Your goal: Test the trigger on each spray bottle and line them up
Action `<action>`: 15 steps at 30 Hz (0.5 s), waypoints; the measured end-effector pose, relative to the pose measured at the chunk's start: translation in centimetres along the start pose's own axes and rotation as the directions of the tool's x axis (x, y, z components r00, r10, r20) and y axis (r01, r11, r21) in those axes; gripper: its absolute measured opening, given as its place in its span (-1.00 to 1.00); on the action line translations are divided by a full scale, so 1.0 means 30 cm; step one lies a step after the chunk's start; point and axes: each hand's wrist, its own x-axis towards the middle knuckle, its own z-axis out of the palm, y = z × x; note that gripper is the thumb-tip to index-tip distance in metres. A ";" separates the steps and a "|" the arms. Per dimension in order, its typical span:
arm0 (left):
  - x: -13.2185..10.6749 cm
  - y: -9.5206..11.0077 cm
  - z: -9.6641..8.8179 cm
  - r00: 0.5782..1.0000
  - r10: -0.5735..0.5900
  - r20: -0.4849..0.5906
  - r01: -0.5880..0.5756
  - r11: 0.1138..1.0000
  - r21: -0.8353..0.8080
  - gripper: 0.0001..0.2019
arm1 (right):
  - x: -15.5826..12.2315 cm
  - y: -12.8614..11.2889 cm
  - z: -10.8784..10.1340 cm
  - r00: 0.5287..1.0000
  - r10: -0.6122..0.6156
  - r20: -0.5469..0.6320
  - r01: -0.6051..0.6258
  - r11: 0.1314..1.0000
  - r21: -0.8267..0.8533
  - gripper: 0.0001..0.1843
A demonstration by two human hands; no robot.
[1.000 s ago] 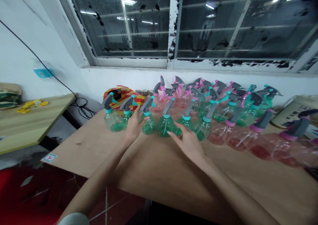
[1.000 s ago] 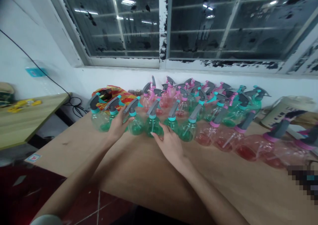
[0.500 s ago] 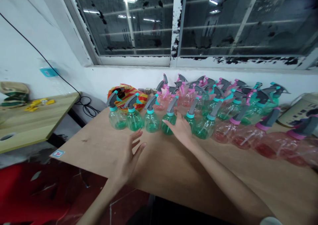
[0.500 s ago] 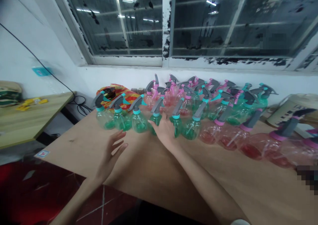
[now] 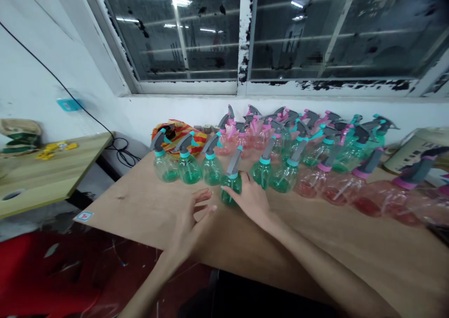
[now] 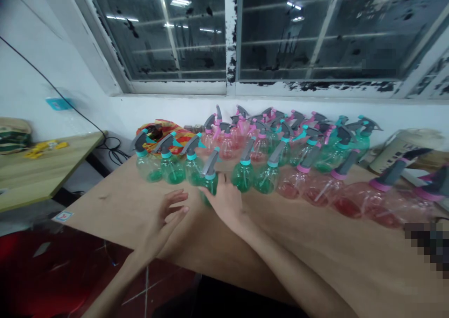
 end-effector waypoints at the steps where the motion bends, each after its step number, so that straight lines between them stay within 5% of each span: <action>1: 0.014 0.003 0.014 1.000 0.022 0.009 -0.022 1.000 -0.009 -0.57 | -0.028 -0.005 -0.004 1.000 -0.026 0.008 0.026 1.000 0.001 -0.44; 8: 0.064 0.099 0.100 0.987 0.049 0.151 -0.039 0.997 -0.063 -0.31 | -0.223 -0.015 -0.068 0.982 -0.180 0.054 0.179 0.983 0.028 -0.58; 15: 0.003 0.242 0.155 0.964 0.081 0.254 -0.096 0.994 0.050 -0.56 | -0.358 0.029 -0.080 0.975 -0.221 -0.040 0.219 0.975 -0.039 -0.35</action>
